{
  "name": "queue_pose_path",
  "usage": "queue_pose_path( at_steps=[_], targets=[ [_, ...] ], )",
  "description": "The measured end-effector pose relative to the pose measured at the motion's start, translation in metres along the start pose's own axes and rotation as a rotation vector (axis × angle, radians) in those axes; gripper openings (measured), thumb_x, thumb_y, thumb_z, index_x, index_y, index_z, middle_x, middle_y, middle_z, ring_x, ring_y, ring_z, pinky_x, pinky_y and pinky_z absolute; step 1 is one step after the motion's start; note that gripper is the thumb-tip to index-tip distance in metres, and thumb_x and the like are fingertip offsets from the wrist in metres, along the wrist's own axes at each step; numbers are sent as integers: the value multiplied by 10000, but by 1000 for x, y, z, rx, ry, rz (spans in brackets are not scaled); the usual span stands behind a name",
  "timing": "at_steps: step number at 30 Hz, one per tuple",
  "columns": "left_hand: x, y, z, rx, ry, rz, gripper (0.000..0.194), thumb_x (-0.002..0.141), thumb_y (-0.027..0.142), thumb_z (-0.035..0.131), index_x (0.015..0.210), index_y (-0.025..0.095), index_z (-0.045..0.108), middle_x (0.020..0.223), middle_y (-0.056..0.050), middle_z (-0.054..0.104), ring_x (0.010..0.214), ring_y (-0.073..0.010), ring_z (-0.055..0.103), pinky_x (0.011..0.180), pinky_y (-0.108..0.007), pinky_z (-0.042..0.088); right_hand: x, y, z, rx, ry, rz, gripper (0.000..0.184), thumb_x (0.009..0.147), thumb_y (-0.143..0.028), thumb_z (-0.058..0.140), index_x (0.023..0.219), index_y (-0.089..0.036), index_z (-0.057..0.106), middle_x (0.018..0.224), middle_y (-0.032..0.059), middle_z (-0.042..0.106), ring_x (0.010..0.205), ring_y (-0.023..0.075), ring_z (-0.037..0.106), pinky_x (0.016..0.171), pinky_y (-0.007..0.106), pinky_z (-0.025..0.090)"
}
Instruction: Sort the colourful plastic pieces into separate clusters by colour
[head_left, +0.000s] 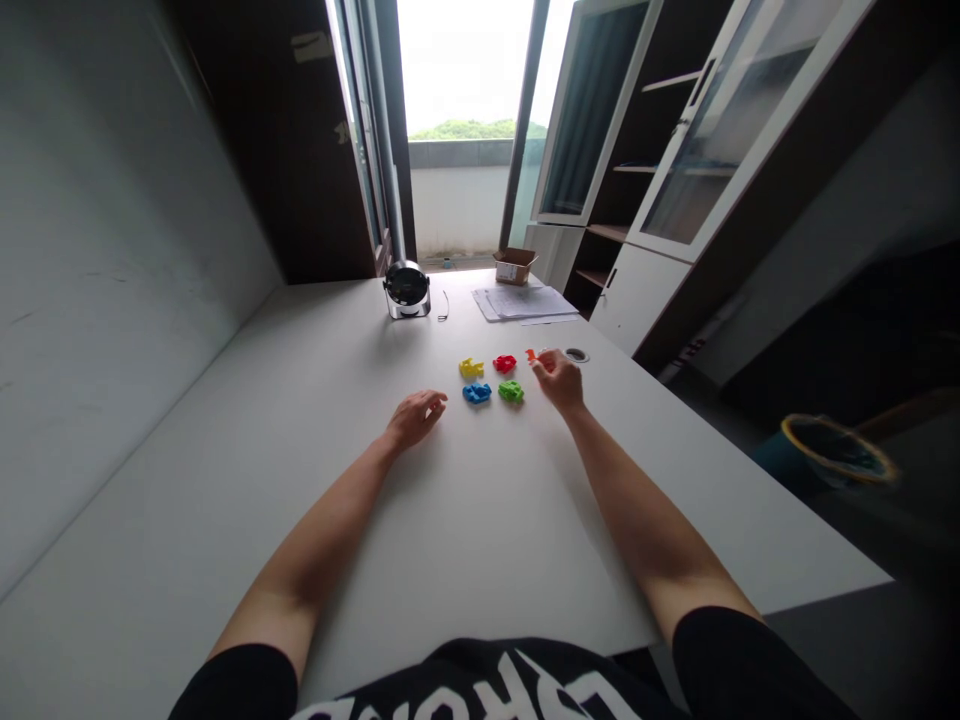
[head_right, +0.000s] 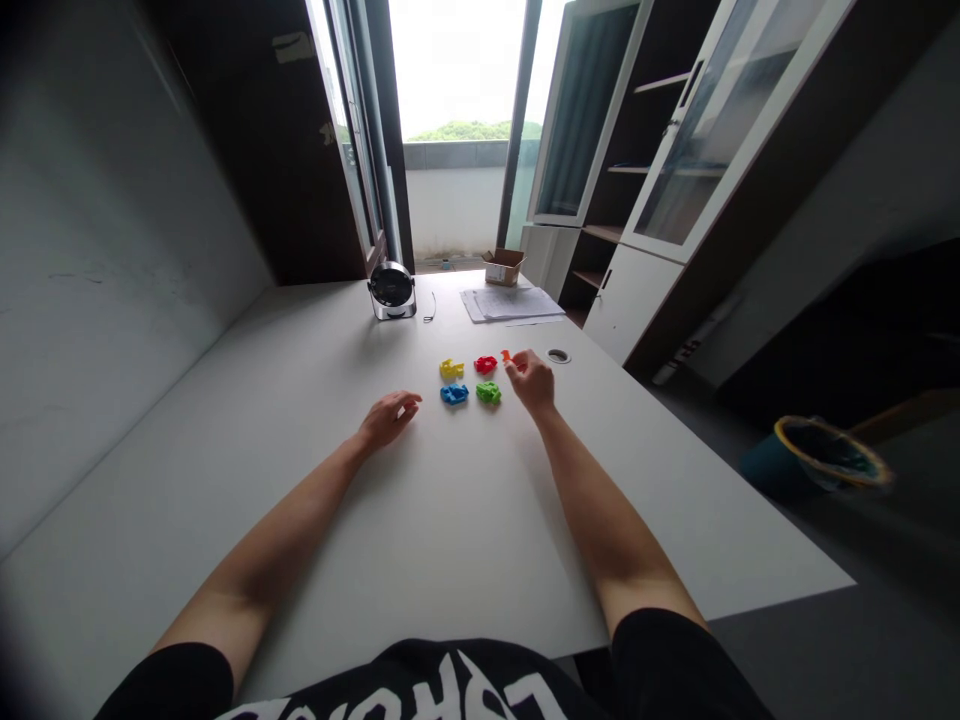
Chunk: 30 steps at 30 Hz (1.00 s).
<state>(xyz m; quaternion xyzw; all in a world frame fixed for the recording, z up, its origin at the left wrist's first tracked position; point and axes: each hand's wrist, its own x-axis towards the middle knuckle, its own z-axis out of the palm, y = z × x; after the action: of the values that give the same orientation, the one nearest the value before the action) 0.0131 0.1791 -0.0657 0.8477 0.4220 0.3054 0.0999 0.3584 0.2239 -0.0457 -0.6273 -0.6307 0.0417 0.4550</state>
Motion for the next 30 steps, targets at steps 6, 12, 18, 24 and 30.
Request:
queue_pose_path(
  at_steps=[6, 12, 18, 24, 30],
  targets=[
    [0, -3, 3, 13, -5, -4, 241, 967, 267, 472, 1123, 243, 655, 991, -36, 711, 884, -178, 655, 866, -329, 515, 2, 73, -18, -185, -39, 327, 245, 784, -453, 643, 824, -213, 622, 869, 74, 719, 790, 231, 642, 734, 325, 454],
    [1, -5, 5, 24, -10, 2, 241, 949, 231, 485, 1114, 238, 661, 964, -40, 704, 902, -188, 647, 881, -341, 513, -1, 92, -8, -173, -26, 344, 250, 774, -456, 648, 840, -215, 643, 882, 65, 718, 791, 219, 625, 728, 314, 442],
    [0, -5, 5, 23, -29, 0, 227, 942, 224, 489, 1083, 233, 667, 961, -45, 699, 897, -189, 639, 869, -342, 507, 0, 98, -3, -205, -32, 314, 260, 795, -468, 631, 838, -214, 657, 883, 59, 714, 794, 215, 604, 733, 312, 437],
    [0, -4, 4, 29, -41, -3, 223, 943, 222, 487, 1067, 231, 672, 973, -50, 699, 917, -196, 635, 887, -355, 501, -2, 96, -1, -245, -35, 249, 264, 820, -469, 587, 865, -219, 661, 877, 63, 703, 841, 235, 593, 790, 338, 439],
    [1, -6, 5, 39, -48, -6, 223, 945, 224, 486, 1065, 237, 674, 970, -51, 697, 914, -197, 632, 890, -357, 496, -8, 81, 1, -280, -99, 80, 366, 817, -492, 600, 1045, -208, 637, 1046, 101, 687, 969, 274, 573, 874, 377, 434]
  ],
)
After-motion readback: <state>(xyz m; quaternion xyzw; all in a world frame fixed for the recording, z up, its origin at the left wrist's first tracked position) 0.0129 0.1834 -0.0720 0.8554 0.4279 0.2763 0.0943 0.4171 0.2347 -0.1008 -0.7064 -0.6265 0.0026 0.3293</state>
